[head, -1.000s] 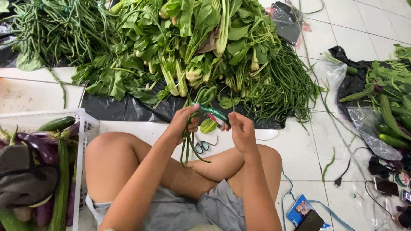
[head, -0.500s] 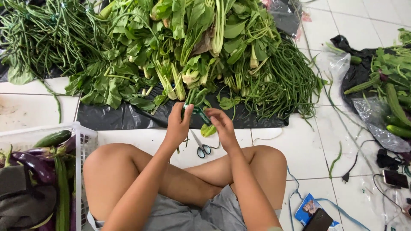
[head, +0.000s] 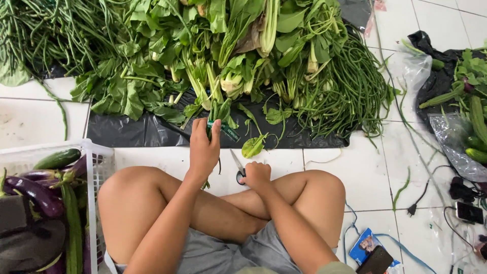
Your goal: Gathering long beans into bunches and securing them with plastic ties and scissors.
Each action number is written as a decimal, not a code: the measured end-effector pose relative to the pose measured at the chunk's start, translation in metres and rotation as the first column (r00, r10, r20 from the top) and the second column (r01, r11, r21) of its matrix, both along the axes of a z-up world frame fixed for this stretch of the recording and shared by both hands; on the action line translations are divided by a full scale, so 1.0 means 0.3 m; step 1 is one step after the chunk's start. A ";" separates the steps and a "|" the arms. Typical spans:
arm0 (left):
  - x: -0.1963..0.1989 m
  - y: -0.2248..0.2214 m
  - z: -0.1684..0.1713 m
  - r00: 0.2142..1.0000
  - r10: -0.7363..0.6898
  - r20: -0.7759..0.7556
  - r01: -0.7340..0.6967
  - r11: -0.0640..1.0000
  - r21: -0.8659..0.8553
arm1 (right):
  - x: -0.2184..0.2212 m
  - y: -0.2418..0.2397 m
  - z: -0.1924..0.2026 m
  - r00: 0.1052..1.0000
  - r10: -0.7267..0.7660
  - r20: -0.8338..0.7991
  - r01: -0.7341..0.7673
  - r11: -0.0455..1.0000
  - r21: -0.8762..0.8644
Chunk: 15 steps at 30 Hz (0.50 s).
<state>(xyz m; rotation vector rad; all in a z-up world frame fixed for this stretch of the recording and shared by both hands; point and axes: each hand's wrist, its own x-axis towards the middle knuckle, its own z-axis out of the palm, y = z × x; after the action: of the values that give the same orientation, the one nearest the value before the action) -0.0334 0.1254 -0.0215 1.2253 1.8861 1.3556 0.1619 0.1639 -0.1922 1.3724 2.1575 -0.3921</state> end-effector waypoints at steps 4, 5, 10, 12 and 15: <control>-0.012 -0.007 0.006 0.998 0.049 -0.030 -0.049 0.999 -0.019 | -0.008 0.001 0.021 1.000 0.023 0.003 -0.023 0.999 0.027; -0.018 -0.005 0.005 0.998 0.060 -0.019 -0.060 0.998 -0.011 | -0.002 0.008 0.028 0.999 -0.009 -0.030 0.009 1.000 0.003; -0.040 -0.001 -0.064 0.997 0.081 -0.006 -0.081 0.997 -0.005 | 0.034 0.013 0.071 0.974 -0.140 -0.179 0.133 0.990 -0.046; -0.034 0.000 -0.070 0.996 0.085 0.027 -0.084 0.995 -0.062 | 0.058 0.015 0.042 0.955 -0.192 -0.227 0.181 0.981 -0.068; -0.031 0.005 -0.098 0.995 0.102 0.013 -0.100 0.989 -0.105 | 0.085 0.024 0.163 0.906 -0.299 -0.300 0.228 0.941 -0.249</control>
<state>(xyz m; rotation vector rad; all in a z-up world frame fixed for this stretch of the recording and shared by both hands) -0.0427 0.1270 -0.0510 1.0755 2.0033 1.2980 0.1874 0.1710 -0.1434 1.5705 2.1111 -0.9939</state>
